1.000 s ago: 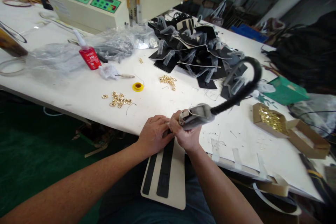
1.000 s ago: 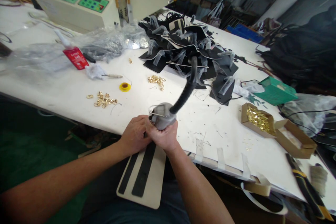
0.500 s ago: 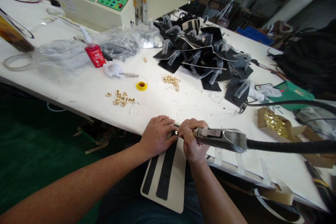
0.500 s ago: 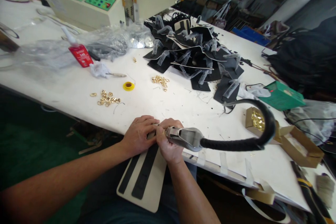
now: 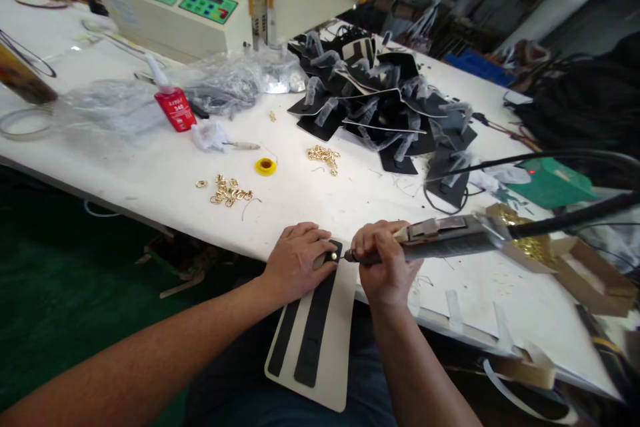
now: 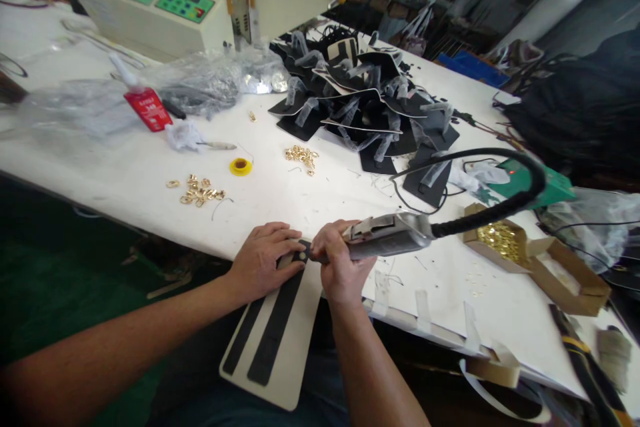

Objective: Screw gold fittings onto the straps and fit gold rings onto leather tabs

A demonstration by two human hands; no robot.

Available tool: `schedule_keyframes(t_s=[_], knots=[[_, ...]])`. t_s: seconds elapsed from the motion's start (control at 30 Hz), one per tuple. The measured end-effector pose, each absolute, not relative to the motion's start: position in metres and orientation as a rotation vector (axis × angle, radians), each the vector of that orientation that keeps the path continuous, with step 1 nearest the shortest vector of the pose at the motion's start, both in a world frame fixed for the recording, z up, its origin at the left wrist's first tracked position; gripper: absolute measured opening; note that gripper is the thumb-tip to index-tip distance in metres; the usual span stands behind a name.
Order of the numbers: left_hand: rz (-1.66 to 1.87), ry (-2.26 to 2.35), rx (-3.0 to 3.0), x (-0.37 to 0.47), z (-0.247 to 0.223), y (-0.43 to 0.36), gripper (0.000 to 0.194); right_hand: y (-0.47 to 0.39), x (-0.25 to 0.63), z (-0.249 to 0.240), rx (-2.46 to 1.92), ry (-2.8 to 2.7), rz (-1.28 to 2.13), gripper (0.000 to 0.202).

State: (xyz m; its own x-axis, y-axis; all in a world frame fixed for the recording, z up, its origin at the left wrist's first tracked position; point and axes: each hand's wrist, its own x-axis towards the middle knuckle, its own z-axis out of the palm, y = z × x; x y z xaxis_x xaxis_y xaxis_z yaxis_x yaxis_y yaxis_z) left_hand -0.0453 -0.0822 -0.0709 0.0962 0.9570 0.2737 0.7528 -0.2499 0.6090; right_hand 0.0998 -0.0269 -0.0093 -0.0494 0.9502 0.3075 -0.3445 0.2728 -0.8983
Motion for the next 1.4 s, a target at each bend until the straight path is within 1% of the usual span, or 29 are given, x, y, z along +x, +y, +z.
schedule_keyframes(t_s=[0.07,0.13,0.23,0.27,0.33,0.43,0.53,0.67,0.8,0.87,0.97,1.03,1.1,1.13,1.17,1.2,1.33,1.37,1.4], knots=[[0.916,1.685,2.076,-0.047,-0.071,-0.082,0.027,-0.022,0.110,0.004,-0.762,-1.115,1.194,0.029],[0.931,1.670,2.098,-0.048,-0.072,-0.082,0.028,-0.012,0.126,0.014,-0.988,-1.195,1.122,0.029],[0.975,1.673,2.107,-0.049,-0.072,-0.082,0.038,0.009,0.152,0.015,-1.444,-1.615,0.891,0.042],[0.984,1.691,2.102,-0.049,-0.072,-0.083,0.043,0.016,0.159,0.011,-1.561,-1.791,0.792,0.043],[0.981,1.748,2.095,-0.047,-0.072,-0.083,0.054,0.027,0.170,-0.002,-1.696,-2.092,0.604,0.040],[0.954,1.855,2.093,-0.044,-0.071,-0.085,0.067,0.029,0.176,-0.020,-1.686,-2.309,0.373,0.038],[0.922,1.945,2.084,-0.041,-0.071,-0.086,0.073,0.013,0.175,-0.028,-1.475,-2.301,0.257,0.038],[0.848,2.048,2.101,-0.040,-0.069,-0.088,0.076,-0.016,0.166,-0.031,-1.234,-2.419,0.477,0.037],[0.774,2.119,2.081,-0.039,-0.064,-0.092,0.081,-0.026,0.160,-0.035,-1.344,-2.337,0.742,0.046],[0.765,2.116,2.050,-0.039,-0.062,-0.093,0.082,-0.025,0.160,-0.035,-1.385,-2.259,0.906,0.046],[0.793,2.093,1.945,-0.037,-0.058,-0.094,0.083,-0.025,0.160,-0.031,-1.387,-2.178,1.069,0.034],[0.823,2.077,1.801,-0.036,-0.055,-0.094,0.089,-0.028,0.160,-0.029,-1.364,-2.110,1.120,0.021],[0.835,2.044,1.619,-0.035,-0.050,-0.095,0.095,-0.033,0.160,-0.031,-1.303,-2.065,1.092,0.012],[0.837,2.020,1.538,-0.035,-0.047,-0.097,0.094,-0.036,0.160,-0.034,-1.249,-2.059,1.053,0.013],[0.839,1.994,1.477,-0.034,-0.044,-0.098,0.090,-0.039,0.160,-0.038,-1.185,-2.060,1.005,0.016],[0.838,1.963,1.444,-0.034,-0.040,-0.100,0.080,-0.043,0.160,-0.042,-1.118,-2.061,0.959,0.017],[0.816,1.810,1.493,-0.034,-0.032,-0.107,0.018,-0.053,0.162,-0.061,-0.883,-2.047,0.842,0.017],[0.819,1.780,1.516,-0.034,-0.032,-0.108,0.008,-0.055,0.163,-0.064,-0.850,-2.038,0.823,0.017],[0.832,1.757,1.536,-0.035,-0.032,-0.109,0.004,-0.055,0.165,-0.065,-0.825,-2.029,0.818,0.018]])
